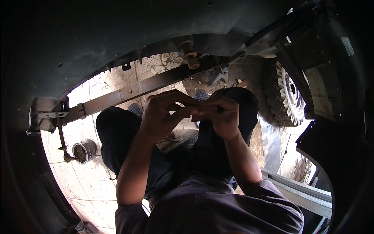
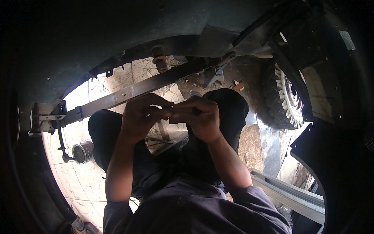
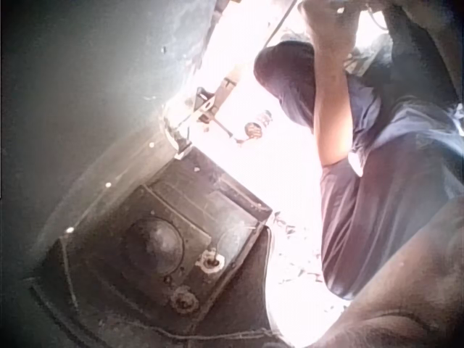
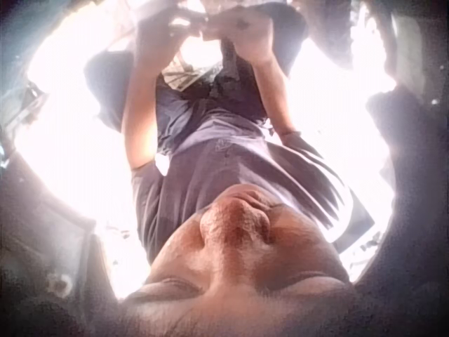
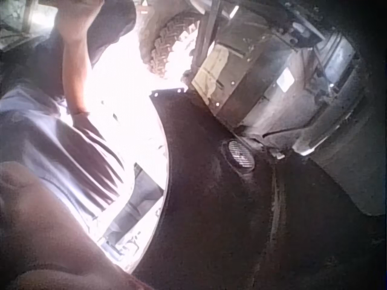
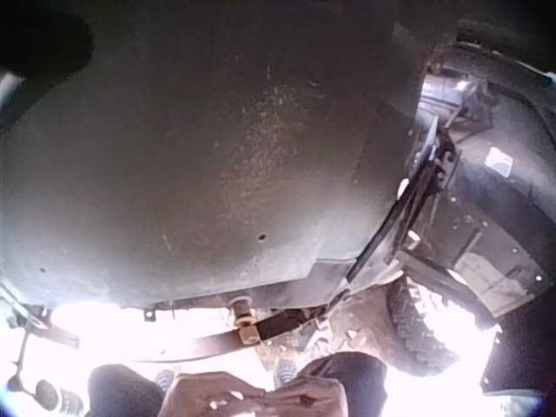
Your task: The person sits under a vehicle and uses both hands to manipulate a small component on the undercarriage. They repeatedly adjust and tighten a fastener or clip near the frame, maintaining contact with the part throughout the clip.
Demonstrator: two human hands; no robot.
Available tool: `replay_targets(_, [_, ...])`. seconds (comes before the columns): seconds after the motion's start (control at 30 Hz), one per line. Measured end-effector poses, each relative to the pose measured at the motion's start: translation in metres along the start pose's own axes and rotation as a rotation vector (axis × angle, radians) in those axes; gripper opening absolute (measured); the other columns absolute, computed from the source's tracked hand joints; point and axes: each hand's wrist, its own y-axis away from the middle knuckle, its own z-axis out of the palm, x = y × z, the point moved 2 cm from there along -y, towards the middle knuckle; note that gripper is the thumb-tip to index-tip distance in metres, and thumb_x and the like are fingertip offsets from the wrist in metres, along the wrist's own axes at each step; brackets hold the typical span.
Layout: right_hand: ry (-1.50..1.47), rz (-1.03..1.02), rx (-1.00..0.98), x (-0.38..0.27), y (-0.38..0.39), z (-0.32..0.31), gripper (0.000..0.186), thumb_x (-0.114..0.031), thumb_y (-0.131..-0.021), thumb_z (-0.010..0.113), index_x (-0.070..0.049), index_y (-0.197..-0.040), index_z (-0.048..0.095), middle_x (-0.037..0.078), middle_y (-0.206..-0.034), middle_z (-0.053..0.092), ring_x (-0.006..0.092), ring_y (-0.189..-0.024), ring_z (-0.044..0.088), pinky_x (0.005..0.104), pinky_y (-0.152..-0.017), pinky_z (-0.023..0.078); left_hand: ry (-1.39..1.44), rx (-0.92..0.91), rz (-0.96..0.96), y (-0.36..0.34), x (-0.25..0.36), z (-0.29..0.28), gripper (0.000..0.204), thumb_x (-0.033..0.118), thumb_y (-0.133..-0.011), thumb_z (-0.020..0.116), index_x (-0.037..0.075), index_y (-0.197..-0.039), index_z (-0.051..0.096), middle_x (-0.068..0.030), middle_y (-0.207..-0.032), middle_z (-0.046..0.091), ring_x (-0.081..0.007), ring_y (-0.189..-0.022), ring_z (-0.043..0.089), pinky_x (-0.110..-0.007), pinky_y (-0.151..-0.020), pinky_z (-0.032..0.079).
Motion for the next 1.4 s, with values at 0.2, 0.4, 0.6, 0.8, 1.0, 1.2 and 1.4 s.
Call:
replay_targets(0.2, [-0.101, 0.021, -0.294, 0.004, -0.003, -0.007, 0.029, -0.002, -0.086, 0.070, 0.011, -0.110, 0.059, 0.020, -0.107, 0.065, 0.0274, -0.094, 0.070, 0.0345, -0.084, 0.059, -0.419, 0.075, 0.262, 0.007, 0.013, -0.001, 0.011, 0.004, -0.078, 0.074, 0.002, -0.089, 0.074, -0.0105, -0.083, 0.072, -0.0209, -0.076, 0.072, -0.030, -0.068, 0.057])
replay_targets(0.4, [-0.627, 0.595, -0.362, 0.009, 0.006, -0.004, 0.055, -0.039, -0.096, 0.059, 0.005, -0.127, 0.048, 0.020, -0.112, 0.062, 0.0321, -0.107, 0.064, 0.0381, -0.089, 0.053, -0.565, 0.089, 0.690, 0.011, 0.015, -0.001, 0.021, 0.000, -0.071, 0.072, 0.007, -0.091, 0.075, -0.0076, -0.087, 0.072, -0.0240, -0.083, 0.071, -0.033, -0.071, 0.060])
replay_targets(0.6, [-0.449, 0.729, -0.325, 0.000, 0.004, -0.004, 0.045, -0.031, -0.095, 0.062, 0.003, -0.123, 0.053, 0.013, -0.107, 0.065, 0.0221, -0.092, 0.066, 0.0333, -0.080, 0.053, -0.655, 0.040, 0.804, 0.018, 0.015, 0.000, 0.024, 0.004, -0.066, 0.072, 0.004, -0.090, 0.073, -0.0060, -0.091, 0.068, -0.0225, -0.086, 0.069, -0.033, -0.070, 0.060])
replay_targets(0.8, [-0.520, 0.699, -0.325, 0.018, 0.003, -0.006, 0.040, -0.023, -0.091, 0.067, 0.001, -0.121, 0.054, 0.009, -0.102, 0.063, 0.0170, -0.091, 0.062, 0.0302, -0.080, 0.050, -0.708, 0.007, 0.793, 0.026, 0.021, -0.003, 0.023, 0.008, -0.067, 0.073, 0.006, -0.091, 0.073, -0.0022, -0.096, 0.068, -0.0189, -0.083, 0.066, -0.030, -0.066, 0.058])
replay_targets(1.0, [-0.584, 0.590, -0.180, 0.015, -0.003, 0.000, 0.033, -0.007, -0.084, 0.072, -0.003, -0.114, 0.059, 0.008, -0.101, 0.064, 0.0197, -0.094, 0.063, 0.0351, -0.086, 0.051, -0.524, 0.162, 0.598, 0.016, 0.015, -0.005, 0.024, 0.009, -0.068, 0.078, 0.008, -0.091, 0.075, -0.0049, -0.096, 0.071, -0.0205, -0.087, 0.067, -0.030, -0.067, 0.056])
replay_targets(1.2, [0.561, -0.593, -0.329, 0.011, -0.015, -0.009, 0.044, 0.006, -0.073, 0.072, -0.017, -0.110, 0.064, 0.009, -0.089, 0.067, 0.0263, -0.089, 0.066, 0.0358, -0.088, 0.052, -0.113, 0.086, -0.074, 0.013, 0.001, -0.003, 0.016, 0.006, -0.083, 0.074, 0.001, -0.098, 0.071, -0.0081, -0.092, 0.072, -0.0130, -0.079, 0.068, -0.026, -0.063, 0.056])
replay_targets(1.4, [0.502, -0.381, -0.216, 0.005, -0.003, -0.004, 0.026, 0.007, -0.077, 0.071, -0.001, -0.101, 0.064, 0.008, -0.089, 0.067, 0.0207, -0.083, 0.066, 0.0320, -0.080, 0.052, -0.011, 0.076, -0.095, 0.010, -0.004, 0.005, 0.015, 0.009, -0.085, 0.072, -0.001, -0.097, 0.071, -0.0086, -0.092, 0.073, -0.0115, -0.073, 0.069, -0.025, -0.060, 0.057])
